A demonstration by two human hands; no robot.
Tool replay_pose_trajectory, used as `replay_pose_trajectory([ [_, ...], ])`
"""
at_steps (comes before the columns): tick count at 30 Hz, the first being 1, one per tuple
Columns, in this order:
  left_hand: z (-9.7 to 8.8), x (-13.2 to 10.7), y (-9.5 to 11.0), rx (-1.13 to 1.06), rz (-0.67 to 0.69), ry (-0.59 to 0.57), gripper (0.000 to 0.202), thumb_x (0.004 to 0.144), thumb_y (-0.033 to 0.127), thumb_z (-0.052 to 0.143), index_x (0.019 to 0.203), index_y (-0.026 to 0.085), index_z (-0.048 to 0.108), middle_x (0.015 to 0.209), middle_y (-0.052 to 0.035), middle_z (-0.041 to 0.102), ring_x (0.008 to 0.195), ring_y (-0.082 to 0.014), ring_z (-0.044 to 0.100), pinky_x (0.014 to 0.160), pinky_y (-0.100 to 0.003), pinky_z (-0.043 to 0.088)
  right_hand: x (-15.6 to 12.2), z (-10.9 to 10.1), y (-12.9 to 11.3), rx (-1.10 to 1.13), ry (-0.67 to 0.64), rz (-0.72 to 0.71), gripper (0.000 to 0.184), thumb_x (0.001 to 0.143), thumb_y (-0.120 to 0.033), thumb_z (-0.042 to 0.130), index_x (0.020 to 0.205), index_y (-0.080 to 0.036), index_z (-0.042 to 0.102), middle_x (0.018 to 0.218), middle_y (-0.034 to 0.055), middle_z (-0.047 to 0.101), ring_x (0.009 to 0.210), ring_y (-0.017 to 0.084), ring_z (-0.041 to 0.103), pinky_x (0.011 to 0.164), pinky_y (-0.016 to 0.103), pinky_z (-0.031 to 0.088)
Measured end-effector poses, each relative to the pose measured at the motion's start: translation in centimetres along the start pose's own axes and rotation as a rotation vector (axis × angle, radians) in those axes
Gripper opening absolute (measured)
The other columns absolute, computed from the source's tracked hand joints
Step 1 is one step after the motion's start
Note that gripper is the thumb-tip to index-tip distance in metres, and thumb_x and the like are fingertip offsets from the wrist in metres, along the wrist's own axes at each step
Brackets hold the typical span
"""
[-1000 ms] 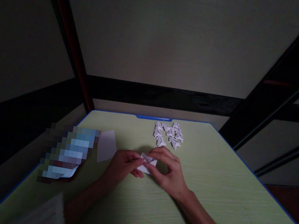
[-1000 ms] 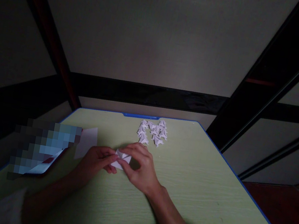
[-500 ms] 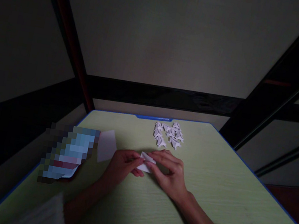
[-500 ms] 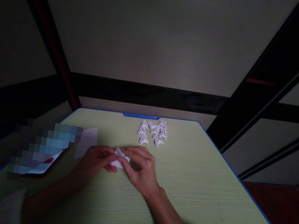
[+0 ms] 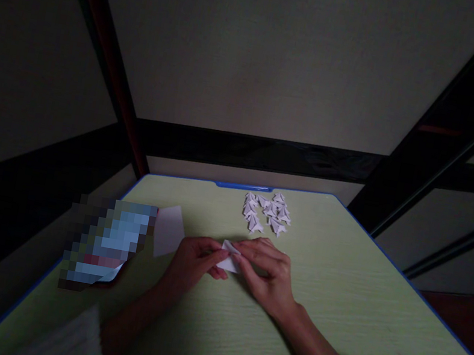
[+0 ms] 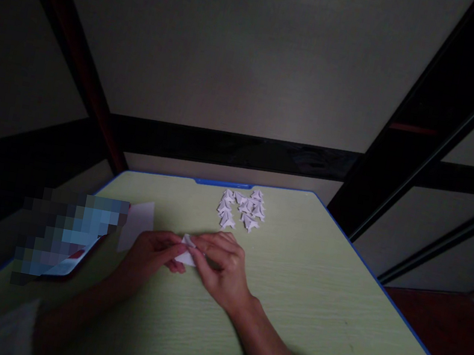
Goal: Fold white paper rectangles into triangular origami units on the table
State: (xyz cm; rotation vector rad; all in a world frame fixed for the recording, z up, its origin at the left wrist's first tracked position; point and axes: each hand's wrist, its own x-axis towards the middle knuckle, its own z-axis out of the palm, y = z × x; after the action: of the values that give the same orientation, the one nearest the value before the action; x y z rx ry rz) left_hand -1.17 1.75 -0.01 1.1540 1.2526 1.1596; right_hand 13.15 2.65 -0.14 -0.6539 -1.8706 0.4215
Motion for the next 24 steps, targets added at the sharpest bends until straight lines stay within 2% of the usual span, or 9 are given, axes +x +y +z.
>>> replay_pose_trajectory([
  [6, 0.07, 0.13, -0.14, 0.012, 0.021, 0.007, 0.009, 0.056, 0.021, 0.061, 0.055, 0.012, 0.06, 0.043, 0.0013, 0.06, 0.036, -0.0117, 0.057, 0.035, -0.017, 0.045, -0.11, 0.0, 0.16, -0.039, -0.029, -0.013, 0.024, 0.072, -0.014, 0.05, 0.09, -0.026, 0.061, 0.077, 0.0024, 0.065, 0.069, 0.015, 0.057, 0.064, 0.033, 0.042],
  [11, 0.24, 0.02, 0.09, 0.059, 0.036, 0.064, 0.011, 0.055, 0.022, 0.062, 0.053, 0.012, 0.059, 0.039, 0.0023, 0.058, 0.035, -0.0123, 0.056, 0.036, -0.018, 0.045, -0.26, 0.29, 0.31, -0.075, 0.028, -0.02, 0.019, 0.071, -0.016, 0.051, 0.084, -0.024, 0.063, 0.073, 0.0024, 0.064, 0.066, 0.015, 0.055, 0.065, 0.033, 0.039],
  [17, 0.3, -0.25, 0.14, 0.159, 0.157, 0.173, 0.007, 0.057, 0.02, 0.061, 0.053, 0.015, 0.059, 0.039, 0.0043, 0.058, 0.039, -0.0126, 0.058, 0.039, -0.018, 0.046, -0.26, 0.47, 0.16, -0.128, 0.065, 0.028, 0.016, 0.071, -0.017, 0.053, 0.08, -0.023, 0.064, 0.07, 0.0028, 0.063, 0.067, 0.016, 0.052, 0.065, 0.033, 0.037],
  [24, 0.11, -0.42, -0.28, 0.228, 0.243, 0.187, 0.008, 0.06, 0.023, 0.06, 0.057, 0.015, 0.059, 0.047, 0.0032, 0.061, 0.044, -0.0139, 0.06, 0.041, -0.018, 0.045, -0.11, 0.56, 0.09, -0.151, 0.092, 0.056, 0.01, 0.07, -0.018, 0.055, 0.07, -0.021, 0.064, 0.072, 0.0032, 0.061, 0.071, 0.017, 0.051, 0.066, 0.033, 0.035],
])
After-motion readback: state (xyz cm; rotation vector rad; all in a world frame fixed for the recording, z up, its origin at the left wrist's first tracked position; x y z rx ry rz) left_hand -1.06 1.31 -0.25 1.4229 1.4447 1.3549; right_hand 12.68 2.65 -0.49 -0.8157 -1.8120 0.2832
